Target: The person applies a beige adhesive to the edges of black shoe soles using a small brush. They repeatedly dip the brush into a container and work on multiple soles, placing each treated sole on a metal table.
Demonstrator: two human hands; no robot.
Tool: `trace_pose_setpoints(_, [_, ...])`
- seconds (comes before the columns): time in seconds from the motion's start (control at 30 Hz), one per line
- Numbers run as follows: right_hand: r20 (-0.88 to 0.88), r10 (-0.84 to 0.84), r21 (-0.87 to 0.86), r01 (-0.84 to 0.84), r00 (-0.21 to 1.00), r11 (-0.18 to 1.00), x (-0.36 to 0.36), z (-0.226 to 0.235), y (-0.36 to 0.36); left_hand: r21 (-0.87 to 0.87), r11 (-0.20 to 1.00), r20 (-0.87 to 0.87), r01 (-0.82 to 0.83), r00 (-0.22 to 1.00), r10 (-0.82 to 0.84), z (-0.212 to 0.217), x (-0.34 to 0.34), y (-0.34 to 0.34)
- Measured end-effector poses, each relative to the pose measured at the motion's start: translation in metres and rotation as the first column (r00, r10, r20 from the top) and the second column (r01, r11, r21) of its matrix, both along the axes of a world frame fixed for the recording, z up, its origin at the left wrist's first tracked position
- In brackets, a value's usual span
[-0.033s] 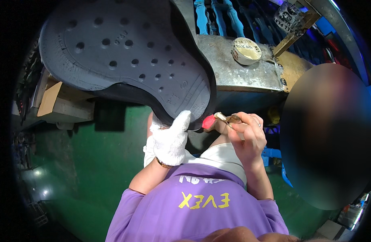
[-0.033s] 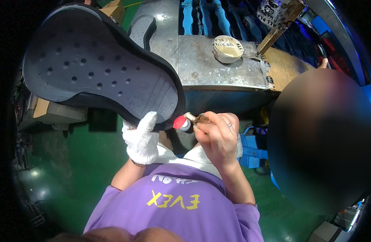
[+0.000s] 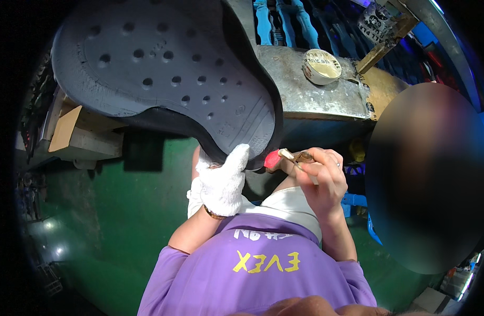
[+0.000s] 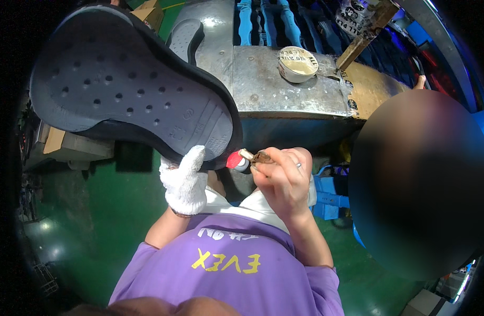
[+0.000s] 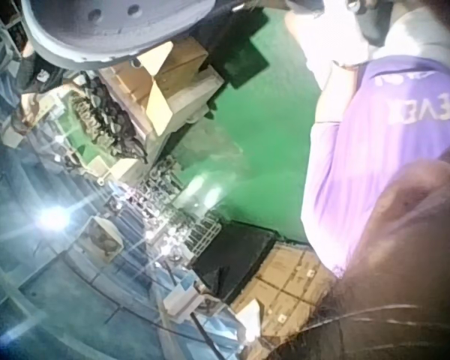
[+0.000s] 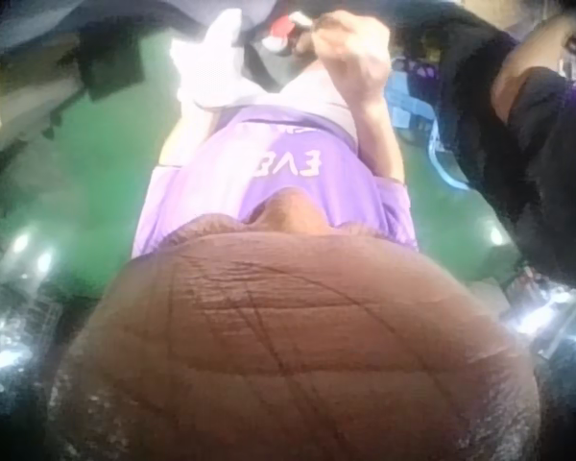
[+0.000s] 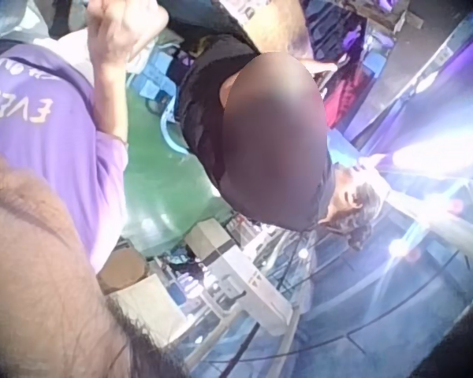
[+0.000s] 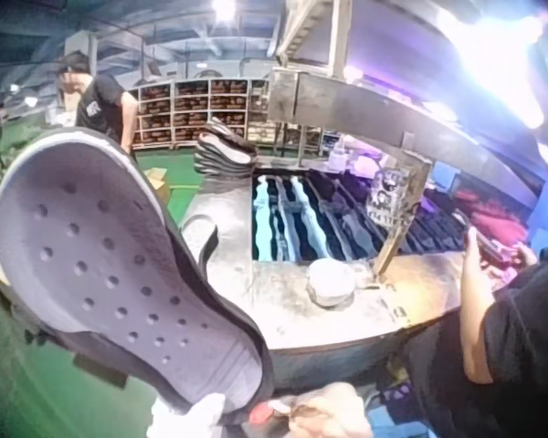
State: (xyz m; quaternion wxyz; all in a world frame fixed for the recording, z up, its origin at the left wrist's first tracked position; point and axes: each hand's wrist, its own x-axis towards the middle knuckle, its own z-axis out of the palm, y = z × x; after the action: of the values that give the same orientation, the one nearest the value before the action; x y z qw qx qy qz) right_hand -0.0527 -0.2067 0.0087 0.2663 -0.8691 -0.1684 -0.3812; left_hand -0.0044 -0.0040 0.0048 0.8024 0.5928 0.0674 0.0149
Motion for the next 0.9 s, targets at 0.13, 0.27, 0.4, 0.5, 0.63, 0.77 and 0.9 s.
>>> trace_pose_setpoints(0.13, [-0.06, 0.123, -0.02, -0.124, 0.991, 0.992, 0.0, 0.002, 0.004, -0.085, 0.996, 0.056, 0.015, 0.998, -0.01, 0.0, 0.002, -0.001])
trace_pose_setpoints(0.27, [-0.069, 0.185, -0.1, -0.191, 0.98, 0.976, -0.006, -0.002, 0.007, -0.118, 0.993, 0.069, 0.011, 0.998, -0.003, 0.002, 0.003, -0.004])
trace_pose_setpoints(0.4, [-0.078, 0.194, -0.064, -0.199, 0.978, 0.978, -0.01, 0.0, 0.006, -0.107, 0.994, 0.059, 0.013, 0.998, -0.006, 0.003, 0.001, -0.004])
trace_pose_setpoints(0.5, [-0.065, 0.162, -0.058, -0.166, 0.985, 0.984, -0.007, 0.003, 0.003, -0.078, 0.997, 0.054, 0.006, 0.999, -0.001, 0.002, 0.0, -0.005])
trace_pose_setpoints(0.63, [-0.096, 0.199, -0.068, -0.205, 0.975, 0.976, -0.011, 0.005, 0.011, -0.001, 1.0, 0.112, 0.017, 0.994, -0.017, -0.006, 0.002, -0.002])
trace_pose_setpoints(0.77, [-0.092, 0.182, 0.006, -0.182, 0.979, 0.983, -0.011, 0.004, 0.01, -0.107, 0.994, 0.083, 0.021, 0.997, -0.012, 0.002, 0.0, -0.004])
trace_pose_setpoints(0.9, [-0.081, 0.028, -0.046, -0.032, 0.996, 0.998, -0.01, 0.004, 0.008, -0.117, 0.993, 0.047, 0.023, 0.999, -0.018, 0.009, -0.003, -0.002])
